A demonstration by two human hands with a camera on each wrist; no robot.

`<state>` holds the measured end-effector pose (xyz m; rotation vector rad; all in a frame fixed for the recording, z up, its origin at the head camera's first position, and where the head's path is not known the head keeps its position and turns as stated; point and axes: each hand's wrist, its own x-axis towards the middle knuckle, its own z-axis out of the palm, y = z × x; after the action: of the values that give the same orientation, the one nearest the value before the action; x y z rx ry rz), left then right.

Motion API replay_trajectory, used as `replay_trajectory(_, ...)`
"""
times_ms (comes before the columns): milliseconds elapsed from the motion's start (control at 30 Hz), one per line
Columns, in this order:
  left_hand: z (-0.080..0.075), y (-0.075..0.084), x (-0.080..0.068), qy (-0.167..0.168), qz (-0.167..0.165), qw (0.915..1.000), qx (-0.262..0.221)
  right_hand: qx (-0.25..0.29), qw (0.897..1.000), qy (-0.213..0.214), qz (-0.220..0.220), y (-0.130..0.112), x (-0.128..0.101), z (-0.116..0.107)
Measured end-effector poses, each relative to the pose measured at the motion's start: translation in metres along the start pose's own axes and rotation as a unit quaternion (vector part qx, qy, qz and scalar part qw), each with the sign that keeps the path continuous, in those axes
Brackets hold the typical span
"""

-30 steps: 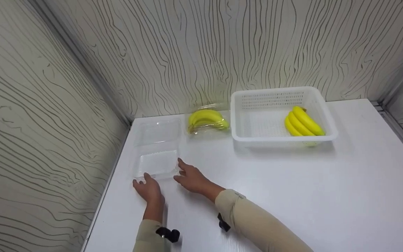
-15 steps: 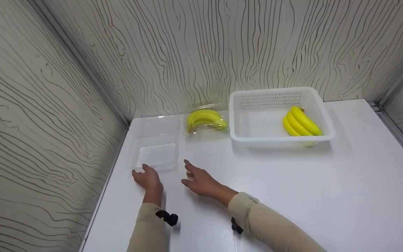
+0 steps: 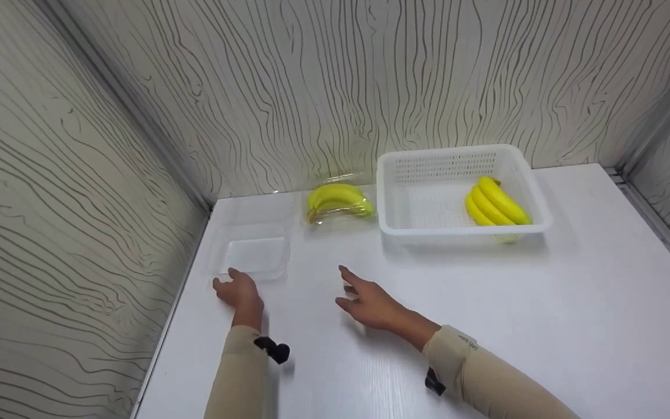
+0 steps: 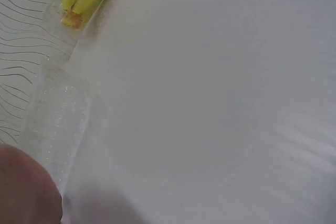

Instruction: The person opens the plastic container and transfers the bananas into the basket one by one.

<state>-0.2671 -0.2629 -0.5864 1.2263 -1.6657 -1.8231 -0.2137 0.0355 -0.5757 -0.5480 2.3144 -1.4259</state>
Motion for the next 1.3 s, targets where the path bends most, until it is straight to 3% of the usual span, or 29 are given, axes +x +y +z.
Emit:
replay_trajectory(433, -0.014, 0.004, 0.0, -0.046, -0.018, 0.9981, -0.036, -0.031, 0.999, -0.001, 0.027, 0.014, -0.013, -0.02)
replay_trajectory(667, -0.023, -0.001, -0.023, -0.104, -0.028, 0.9924, -0.059, -0.032, 0.998, 0.022, 0.043, 0.018, -0.021, -0.035)
replay_trajectory(800, -0.025, -0.016, -0.044, -0.146, -0.016, 0.9889, -0.02, -0.03, 0.998, 0.036, 0.042, 0.021, -0.027, -0.042)
replay_trajectory(900, -0.024, -0.028, -0.062, -0.178, 0.015, 0.9833, 0.033, -0.027, 0.998, 0.045, 0.04, 0.024, -0.029, -0.045)
replay_trajectory(1033, -0.021, -0.043, -0.087, -0.224, 0.065, 0.9686, 0.086, -0.022, 0.998, 0.053, 0.039, 0.027, -0.03, -0.046)
replay_trajectory(1133, -0.016, -0.052, -0.105, -0.258, 0.112, 0.9518, 0.123, -0.021, 0.997, 0.058, 0.044, 0.029, -0.03, -0.047)
replay_trajectory(1200, -0.011, -0.056, -0.116, -0.279, 0.149, 0.9359, 0.155, -0.017, 0.997, 0.061, 0.046, 0.03, -0.03, -0.047)
replay_trajectory(1300, -0.005, -0.061, -0.131, -0.313, 0.208, 0.904, 0.204, -0.012, 0.997, 0.064, 0.051, 0.032, -0.033, -0.047)
